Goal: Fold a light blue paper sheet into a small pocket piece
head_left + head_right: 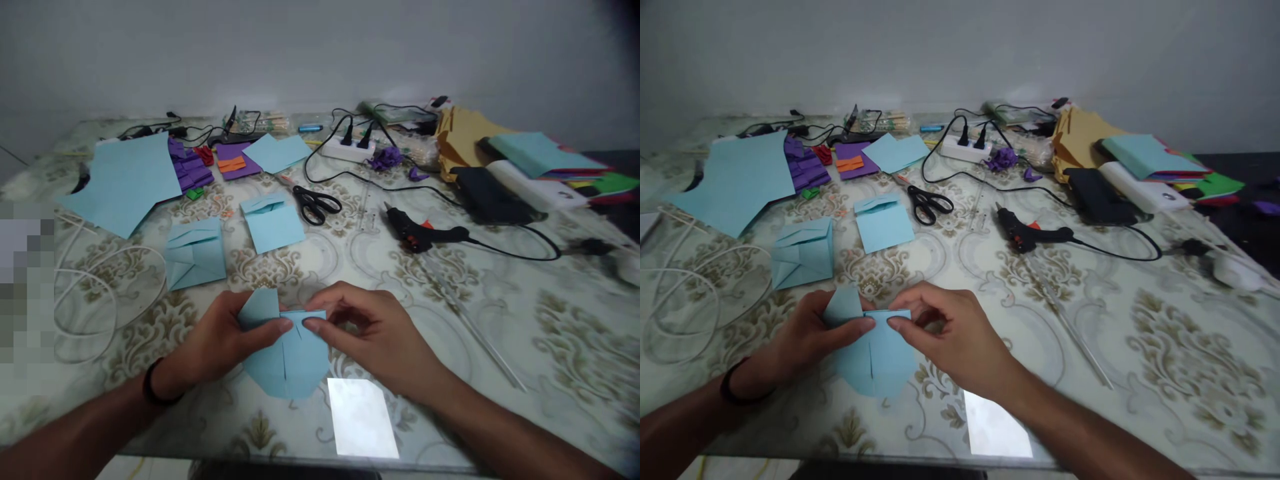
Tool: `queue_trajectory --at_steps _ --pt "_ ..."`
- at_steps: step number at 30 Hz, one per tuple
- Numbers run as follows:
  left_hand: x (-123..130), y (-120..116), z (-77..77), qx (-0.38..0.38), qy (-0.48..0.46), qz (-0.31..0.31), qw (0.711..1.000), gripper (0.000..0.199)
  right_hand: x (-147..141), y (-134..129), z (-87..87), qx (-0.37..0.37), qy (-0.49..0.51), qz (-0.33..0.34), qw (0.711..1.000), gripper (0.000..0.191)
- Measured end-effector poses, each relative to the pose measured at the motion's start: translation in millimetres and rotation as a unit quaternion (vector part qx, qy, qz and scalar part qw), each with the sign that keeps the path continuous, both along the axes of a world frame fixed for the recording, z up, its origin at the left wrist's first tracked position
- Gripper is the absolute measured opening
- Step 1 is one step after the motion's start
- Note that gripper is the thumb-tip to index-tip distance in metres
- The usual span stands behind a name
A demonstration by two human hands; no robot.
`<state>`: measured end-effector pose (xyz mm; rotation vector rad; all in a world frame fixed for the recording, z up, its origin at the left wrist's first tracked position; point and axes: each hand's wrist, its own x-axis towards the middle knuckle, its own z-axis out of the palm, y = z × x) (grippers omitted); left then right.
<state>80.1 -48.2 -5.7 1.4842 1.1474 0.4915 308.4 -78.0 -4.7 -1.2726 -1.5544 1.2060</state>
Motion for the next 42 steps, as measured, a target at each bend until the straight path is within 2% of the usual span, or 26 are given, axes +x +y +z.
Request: queue_trajectory --at_steps 3,9,17,26,32,38,42 --pt "2 -1 -0.5 0.007 0.006 0.016 1.000 0.036 -1 0 -1.3 -0.013 -0.005 -0.007 1.000 0.015" --pt "2 0 1.0 0.011 -0.011 0.004 1.000 0.037 -2 3 -0.9 -0.063 -0.010 0.005 0.998 0.021" --pt "-1 2 -3.4 -0.021 0.053 0.009 0.998 0.041 -2 3 -2.6 -0.083 0.004 0.006 0.997 0.026" --pt "2 4 -2.9 -0.035 0.079 0.008 0.996 0.043 -4 6 -12.8 -0.140 0.033 0.021 0.989 0.029" --pt "2 6 -2.6 -0.058 0.069 -0.010 0.996 0.045 -4 8 -16.4 -0.149 0.053 0.029 0.987 0.029" --pt "3 7 -3.4 -0.039 0.089 -0.011 0.995 0.039 -6 8 -17.8 -0.143 0.052 0.040 0.987 0.026" --pt "3 6 -0.7 -0.013 0.081 -0.022 0.996 0.044 -6 9 -17.1 -0.142 0.061 0.027 0.988 0.026"
